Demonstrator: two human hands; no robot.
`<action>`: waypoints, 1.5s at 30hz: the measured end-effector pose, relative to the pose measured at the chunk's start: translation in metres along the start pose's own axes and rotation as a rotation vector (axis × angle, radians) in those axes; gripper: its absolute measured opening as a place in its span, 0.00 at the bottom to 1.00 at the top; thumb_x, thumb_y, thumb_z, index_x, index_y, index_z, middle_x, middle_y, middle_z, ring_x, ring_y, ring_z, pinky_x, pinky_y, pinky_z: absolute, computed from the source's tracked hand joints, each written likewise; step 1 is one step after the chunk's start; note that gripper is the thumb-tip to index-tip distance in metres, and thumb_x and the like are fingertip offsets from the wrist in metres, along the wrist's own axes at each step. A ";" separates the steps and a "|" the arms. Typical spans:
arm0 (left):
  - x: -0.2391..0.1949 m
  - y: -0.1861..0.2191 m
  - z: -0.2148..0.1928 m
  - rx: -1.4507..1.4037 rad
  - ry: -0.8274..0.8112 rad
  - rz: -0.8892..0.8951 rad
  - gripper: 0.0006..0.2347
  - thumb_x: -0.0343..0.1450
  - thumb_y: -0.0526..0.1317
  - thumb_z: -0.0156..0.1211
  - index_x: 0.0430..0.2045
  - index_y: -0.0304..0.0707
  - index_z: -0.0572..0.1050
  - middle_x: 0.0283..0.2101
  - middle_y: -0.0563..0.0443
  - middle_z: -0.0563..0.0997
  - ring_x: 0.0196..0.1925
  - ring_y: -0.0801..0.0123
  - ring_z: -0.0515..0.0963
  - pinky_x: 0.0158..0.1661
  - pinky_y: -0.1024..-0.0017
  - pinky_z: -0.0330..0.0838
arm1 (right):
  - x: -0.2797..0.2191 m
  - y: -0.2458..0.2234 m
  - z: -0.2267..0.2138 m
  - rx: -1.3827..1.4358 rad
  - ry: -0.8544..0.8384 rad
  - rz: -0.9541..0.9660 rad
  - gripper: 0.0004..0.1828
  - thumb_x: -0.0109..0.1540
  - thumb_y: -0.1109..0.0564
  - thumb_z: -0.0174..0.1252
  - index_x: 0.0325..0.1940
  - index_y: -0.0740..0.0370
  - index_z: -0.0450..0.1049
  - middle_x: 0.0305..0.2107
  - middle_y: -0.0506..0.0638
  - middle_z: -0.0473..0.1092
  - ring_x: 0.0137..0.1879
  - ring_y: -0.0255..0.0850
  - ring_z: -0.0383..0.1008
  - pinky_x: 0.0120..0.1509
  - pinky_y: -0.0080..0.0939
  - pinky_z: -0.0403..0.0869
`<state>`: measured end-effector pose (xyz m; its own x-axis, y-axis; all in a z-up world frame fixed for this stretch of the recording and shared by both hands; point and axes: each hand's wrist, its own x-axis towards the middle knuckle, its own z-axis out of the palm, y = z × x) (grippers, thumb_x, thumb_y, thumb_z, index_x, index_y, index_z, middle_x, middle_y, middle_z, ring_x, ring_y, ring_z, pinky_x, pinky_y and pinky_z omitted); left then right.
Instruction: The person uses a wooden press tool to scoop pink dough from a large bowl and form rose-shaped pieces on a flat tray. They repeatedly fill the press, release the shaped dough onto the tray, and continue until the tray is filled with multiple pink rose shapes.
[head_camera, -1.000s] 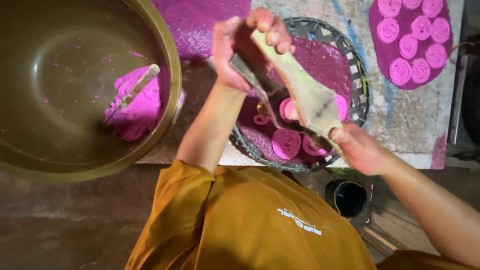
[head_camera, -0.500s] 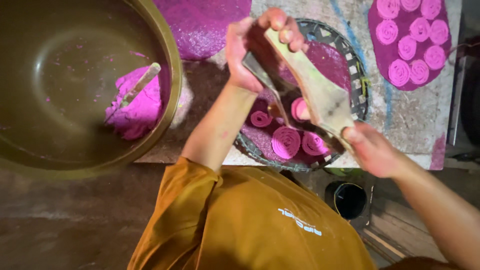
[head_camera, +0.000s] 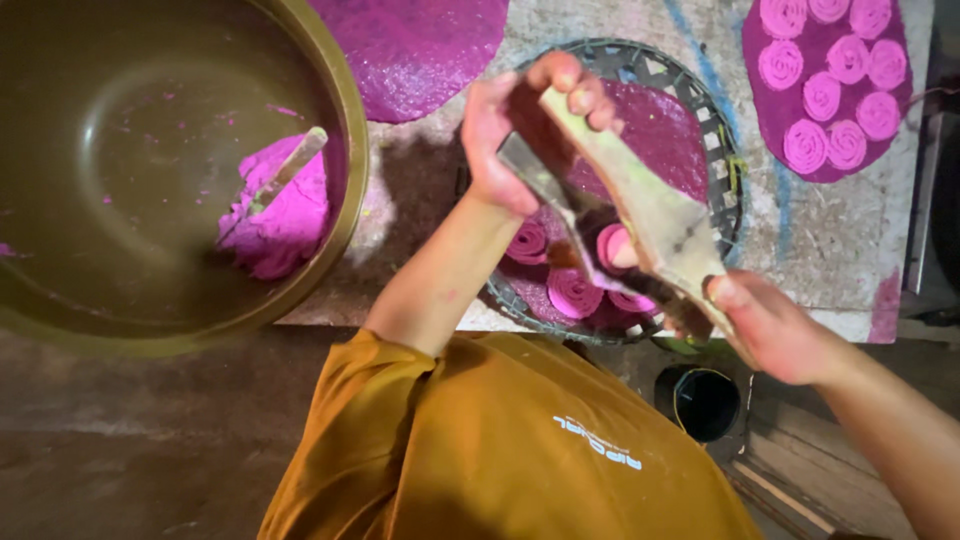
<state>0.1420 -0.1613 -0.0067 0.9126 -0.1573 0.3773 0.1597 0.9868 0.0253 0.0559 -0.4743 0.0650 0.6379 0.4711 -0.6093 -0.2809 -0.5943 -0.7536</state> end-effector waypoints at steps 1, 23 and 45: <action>0.005 -0.002 -0.001 0.004 -0.021 -0.020 0.17 0.75 0.53 0.44 0.39 0.38 0.70 0.36 0.49 0.74 0.44 0.62 0.75 0.53 0.62 0.69 | 0.000 0.000 -0.003 -0.043 0.039 -0.017 0.43 0.66 0.27 0.36 0.44 0.68 0.79 0.32 0.53 0.78 0.39 0.40 0.76 0.45 0.43 0.74; 0.011 -0.007 0.010 0.037 0.012 -0.004 0.17 0.76 0.54 0.43 0.36 0.40 0.71 0.37 0.50 0.74 0.43 0.63 0.75 0.54 0.61 0.69 | -0.004 -0.007 -0.001 0.005 0.031 -0.020 0.43 0.67 0.27 0.35 0.39 0.67 0.80 0.28 0.52 0.78 0.34 0.40 0.76 0.40 0.43 0.75; -0.046 -0.001 -0.111 1.090 0.175 -0.441 0.14 0.72 0.28 0.54 0.53 0.28 0.73 0.49 0.43 0.83 0.52 0.63 0.83 0.56 0.68 0.76 | 0.047 0.030 0.000 0.109 0.236 -0.330 0.44 0.67 0.24 0.46 0.61 0.70 0.69 0.44 0.50 0.72 0.48 0.34 0.70 0.53 0.37 0.68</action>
<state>0.1414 -0.1589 -0.1273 0.9119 -0.4103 0.0091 0.1458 0.3447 0.9273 0.0775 -0.4700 0.0138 0.8494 0.4549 -0.2677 -0.1008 -0.3579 -0.9283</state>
